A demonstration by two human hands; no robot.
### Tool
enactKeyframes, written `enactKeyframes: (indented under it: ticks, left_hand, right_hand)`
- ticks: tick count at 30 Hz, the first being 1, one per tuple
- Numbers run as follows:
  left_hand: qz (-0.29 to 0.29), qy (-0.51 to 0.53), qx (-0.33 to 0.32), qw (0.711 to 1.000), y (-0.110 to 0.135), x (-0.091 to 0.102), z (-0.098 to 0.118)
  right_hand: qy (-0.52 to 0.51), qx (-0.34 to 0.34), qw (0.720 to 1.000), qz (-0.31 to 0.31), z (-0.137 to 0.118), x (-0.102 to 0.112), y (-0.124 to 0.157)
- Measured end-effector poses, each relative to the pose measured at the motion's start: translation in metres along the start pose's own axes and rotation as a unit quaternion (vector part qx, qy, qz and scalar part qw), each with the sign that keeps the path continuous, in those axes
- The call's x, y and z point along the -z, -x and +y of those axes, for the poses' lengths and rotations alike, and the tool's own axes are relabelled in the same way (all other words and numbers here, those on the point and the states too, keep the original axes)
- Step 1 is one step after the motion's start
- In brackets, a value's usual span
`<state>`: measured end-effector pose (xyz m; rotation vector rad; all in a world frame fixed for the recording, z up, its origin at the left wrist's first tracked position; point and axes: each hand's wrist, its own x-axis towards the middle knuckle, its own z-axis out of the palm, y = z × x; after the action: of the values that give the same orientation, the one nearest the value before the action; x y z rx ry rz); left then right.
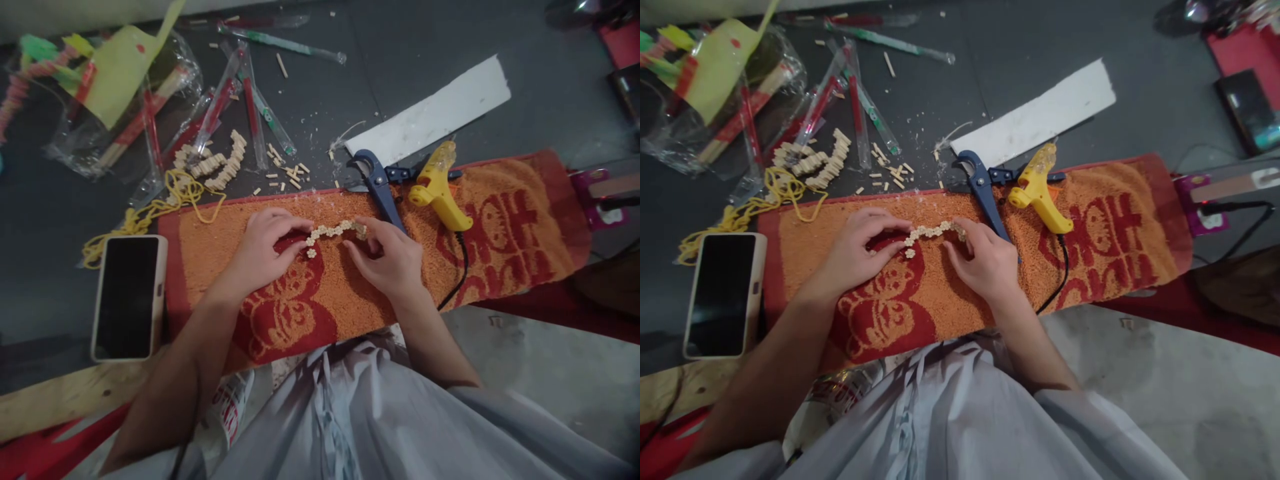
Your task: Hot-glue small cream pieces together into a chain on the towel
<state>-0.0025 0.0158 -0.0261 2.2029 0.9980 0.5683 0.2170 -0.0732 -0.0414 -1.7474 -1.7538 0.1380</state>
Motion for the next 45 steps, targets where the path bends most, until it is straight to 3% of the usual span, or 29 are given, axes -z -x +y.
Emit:
enactKeyframes:
  ticks: [12, 45]
  left_hand:
    - [-0.037, -0.022, 0.013, 0.999, 0.0003, 0.0009, -0.0007]
    - [-0.028, -0.026, 0.012, 0.999, 0.0007, 0.0005, -0.0026]
  right_hand:
    - [0.021, 0.015, 0.999, 0.035, 0.0024, -0.0062, -0.0011]
    - [0.04, -0.023, 0.999, 0.019, 0.0019, -0.0078, -0.0009]
